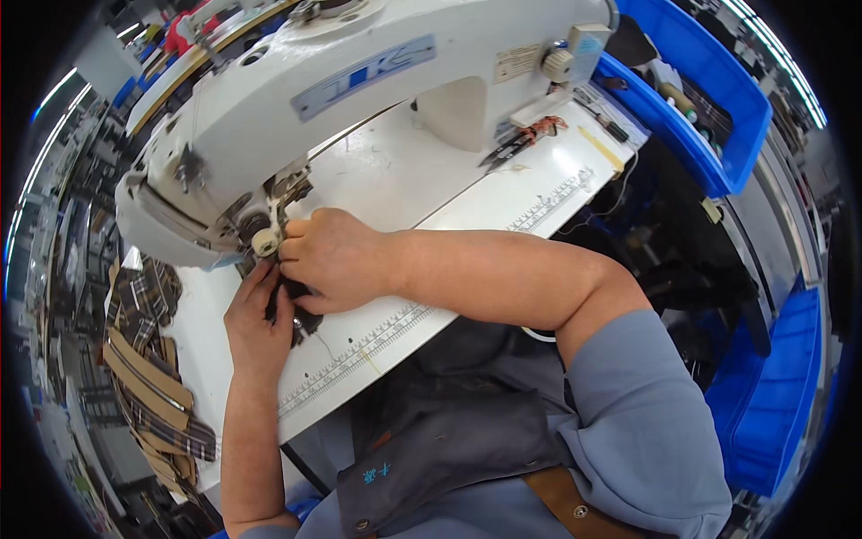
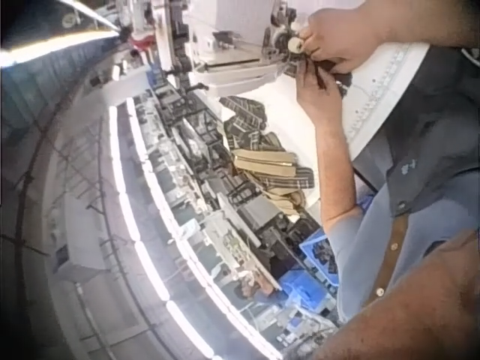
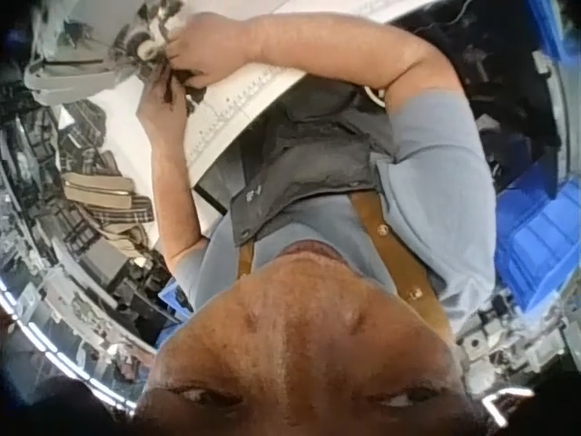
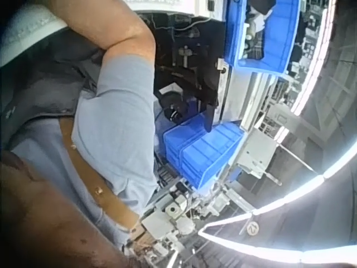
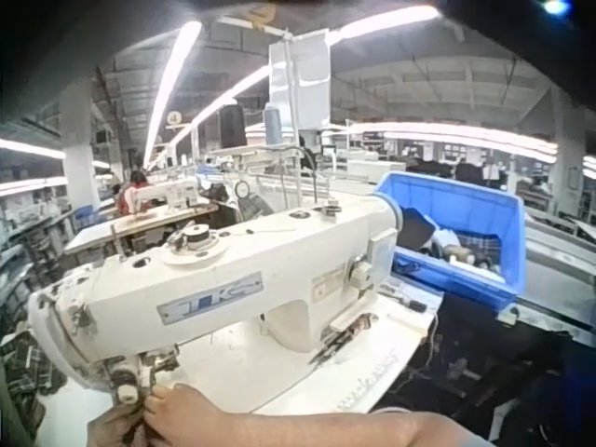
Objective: The worker is using an industrial sewing machine to join pieces of fabric together.
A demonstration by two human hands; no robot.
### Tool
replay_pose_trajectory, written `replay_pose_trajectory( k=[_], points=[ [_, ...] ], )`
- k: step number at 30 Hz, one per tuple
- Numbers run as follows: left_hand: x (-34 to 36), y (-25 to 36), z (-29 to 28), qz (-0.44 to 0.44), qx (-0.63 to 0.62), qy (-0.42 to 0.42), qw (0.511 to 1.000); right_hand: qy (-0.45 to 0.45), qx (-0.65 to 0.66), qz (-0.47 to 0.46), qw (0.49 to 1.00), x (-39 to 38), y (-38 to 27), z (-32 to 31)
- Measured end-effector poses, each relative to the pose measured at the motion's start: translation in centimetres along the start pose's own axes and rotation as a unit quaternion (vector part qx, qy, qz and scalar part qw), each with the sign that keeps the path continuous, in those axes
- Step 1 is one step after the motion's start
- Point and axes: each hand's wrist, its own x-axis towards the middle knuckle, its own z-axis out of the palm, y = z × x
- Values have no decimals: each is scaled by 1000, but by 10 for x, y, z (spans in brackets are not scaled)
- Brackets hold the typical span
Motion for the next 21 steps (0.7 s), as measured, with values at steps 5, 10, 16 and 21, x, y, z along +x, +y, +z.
replay_pose_trajectory(
  k=[5, 10, 16, 21],
  points=[
    [3, 3, 1, -38, -25, -7, 999, 1, -22, 1, 1000, -4, -2, 2],
    [1, -1, 2, 4, -11, 19, 1000, -4, -28, 8, 1000, -3, -3, 7],
    [10, -10, 3, 23, 20, 20, 999, -26, -58, 12, 998, -3, -6, 9],
    [20, -27, -3, -12, 27, -17, 999, -25, -55, 13, 998, -3, -4, 9]
  ],
)
